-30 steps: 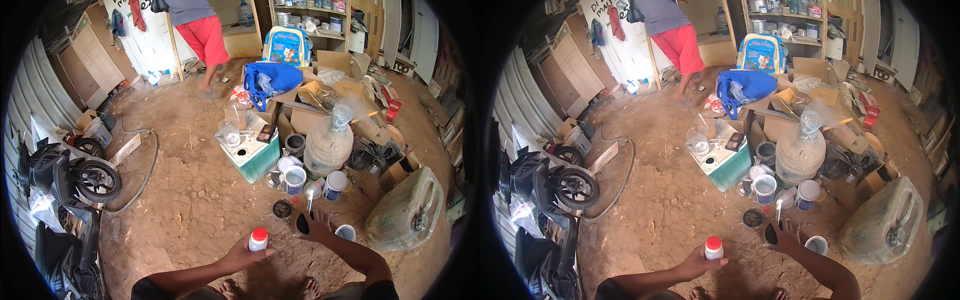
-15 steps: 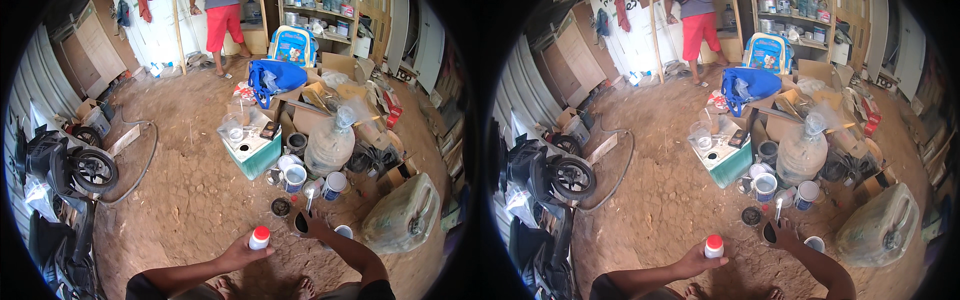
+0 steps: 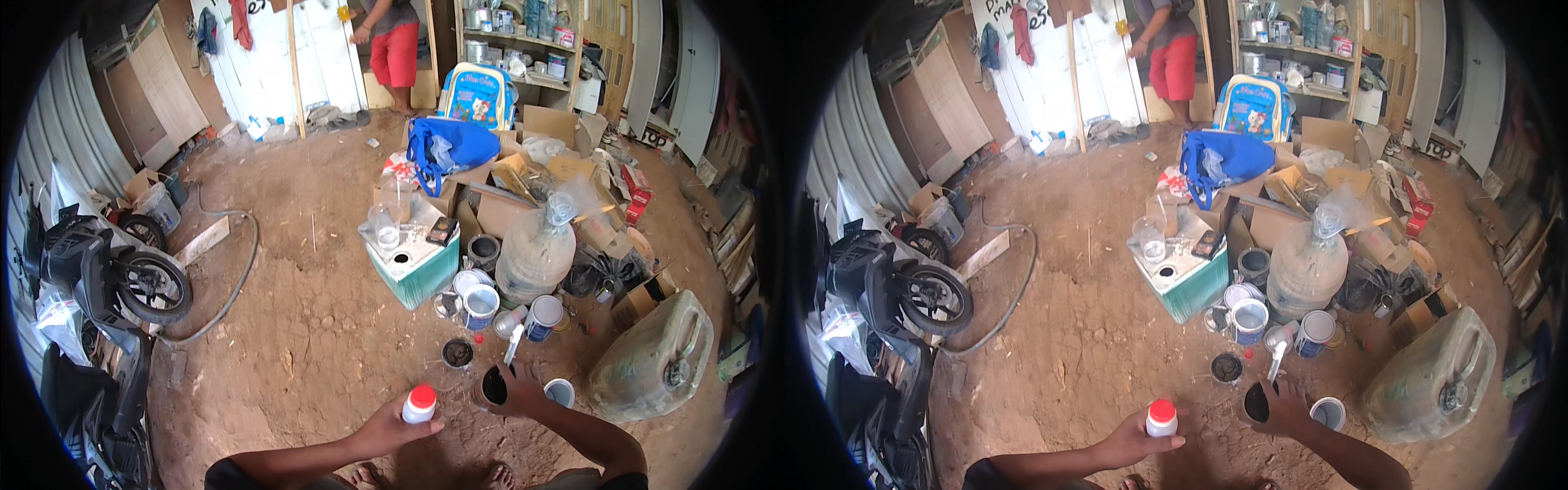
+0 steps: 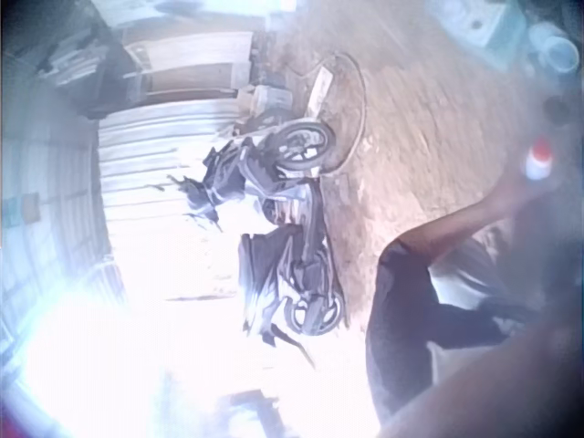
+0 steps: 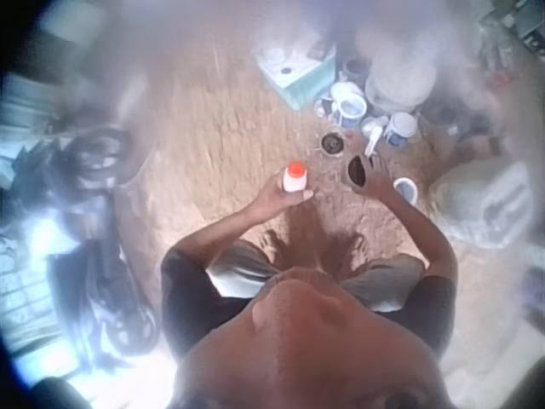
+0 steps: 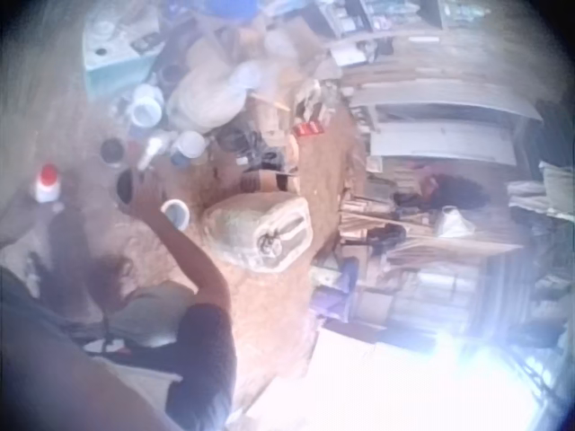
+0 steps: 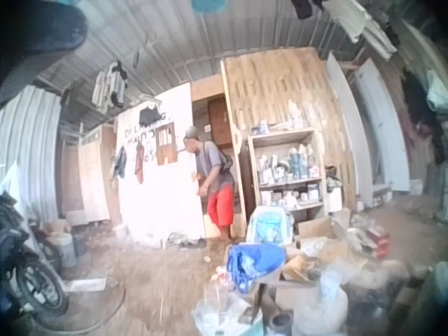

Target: The person opens a small can of dark paint with a screwdriver, retrieves a bottle of white liquid, and pours the dark paint into a container while adding the white liquid, mixing them together with a small stick.

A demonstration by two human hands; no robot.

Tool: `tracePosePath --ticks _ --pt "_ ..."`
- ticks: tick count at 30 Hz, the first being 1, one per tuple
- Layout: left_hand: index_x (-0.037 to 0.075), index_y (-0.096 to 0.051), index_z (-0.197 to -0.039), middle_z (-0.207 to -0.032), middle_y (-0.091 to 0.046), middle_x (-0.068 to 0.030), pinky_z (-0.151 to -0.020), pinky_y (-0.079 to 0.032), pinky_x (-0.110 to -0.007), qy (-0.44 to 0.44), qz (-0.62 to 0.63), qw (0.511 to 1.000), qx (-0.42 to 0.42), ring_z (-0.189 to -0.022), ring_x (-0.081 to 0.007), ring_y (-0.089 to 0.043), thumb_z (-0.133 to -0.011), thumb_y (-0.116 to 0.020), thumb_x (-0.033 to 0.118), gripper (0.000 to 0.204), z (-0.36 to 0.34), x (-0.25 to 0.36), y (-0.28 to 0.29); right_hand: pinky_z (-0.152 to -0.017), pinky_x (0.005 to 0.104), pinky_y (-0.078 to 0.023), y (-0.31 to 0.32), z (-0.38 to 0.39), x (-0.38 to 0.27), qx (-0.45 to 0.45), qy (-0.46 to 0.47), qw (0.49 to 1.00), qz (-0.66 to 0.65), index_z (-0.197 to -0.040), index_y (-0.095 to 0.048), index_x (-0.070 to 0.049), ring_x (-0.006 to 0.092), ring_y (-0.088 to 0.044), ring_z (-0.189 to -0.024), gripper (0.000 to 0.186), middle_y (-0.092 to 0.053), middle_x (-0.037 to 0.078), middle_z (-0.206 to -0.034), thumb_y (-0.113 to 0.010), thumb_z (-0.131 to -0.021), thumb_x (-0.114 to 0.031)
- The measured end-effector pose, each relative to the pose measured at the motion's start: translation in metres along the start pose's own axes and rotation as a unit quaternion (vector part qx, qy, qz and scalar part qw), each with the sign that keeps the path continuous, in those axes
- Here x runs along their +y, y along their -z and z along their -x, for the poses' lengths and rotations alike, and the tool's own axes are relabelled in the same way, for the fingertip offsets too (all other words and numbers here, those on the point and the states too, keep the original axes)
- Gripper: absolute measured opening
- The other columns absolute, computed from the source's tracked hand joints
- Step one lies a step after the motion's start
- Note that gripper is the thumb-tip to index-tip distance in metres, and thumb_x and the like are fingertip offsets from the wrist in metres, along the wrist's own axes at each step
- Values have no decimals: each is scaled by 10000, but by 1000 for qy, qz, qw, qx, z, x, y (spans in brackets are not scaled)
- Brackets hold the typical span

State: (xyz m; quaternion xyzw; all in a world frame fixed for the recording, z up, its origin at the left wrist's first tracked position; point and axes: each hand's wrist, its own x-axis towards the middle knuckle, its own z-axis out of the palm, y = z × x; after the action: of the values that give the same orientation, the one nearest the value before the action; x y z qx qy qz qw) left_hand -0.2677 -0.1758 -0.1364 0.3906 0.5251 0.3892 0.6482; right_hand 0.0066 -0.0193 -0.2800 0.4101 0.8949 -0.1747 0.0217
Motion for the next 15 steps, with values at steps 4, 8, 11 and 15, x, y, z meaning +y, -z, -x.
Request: tracePosePath --ticks 4,8,11,15 --pt "75 -540 -1203 -1002 -596 40 -845 -471 -247 16 -13 1000 3 -943 -61 -555 -873 -731 210 405 2 -1 8 -966 572 -364 44 34 -24 -18 2 1000 -11 -1467 -294 -84 437 -456 -1169 1121 -427 244 -1229 -790 -603 -600" --pt "65 -505 -1291 -986 -610 10 -810 -504 -274 -3 5 1000 17 -916 -91 -593 -884 -704 153 462 0 -10 -3 -926 560 -399 66 79 -13 31 19 999 22 -1443 -349 -87 431 -475 -1134 1094 -446 231 -1216 -800 -584 -591" --pt "75 -510 -1246 -1025 -598 -23 -825 -524 -317 5 53 998 24 -982 -139 -595 -823 -715 43 471 -12 -17 4 -940 519 -406 81 97 1 71 -20 995 72 -1442 -355 -99 406 -534 -1042 1058 -484 228 -1185 -791 -600 -569" --pt "44 -471 -1280 -979 -579 -62 -779 -519 -309 31 -29 995 86 -907 -148 -585 -770 -752 298 635 -1 -20 2 -983 491 -376 94 124 3 28 -60 997 34 -1432 -322 -50 384 -507 -1113 1067 -480 214 -1193 -851 -586 -428"
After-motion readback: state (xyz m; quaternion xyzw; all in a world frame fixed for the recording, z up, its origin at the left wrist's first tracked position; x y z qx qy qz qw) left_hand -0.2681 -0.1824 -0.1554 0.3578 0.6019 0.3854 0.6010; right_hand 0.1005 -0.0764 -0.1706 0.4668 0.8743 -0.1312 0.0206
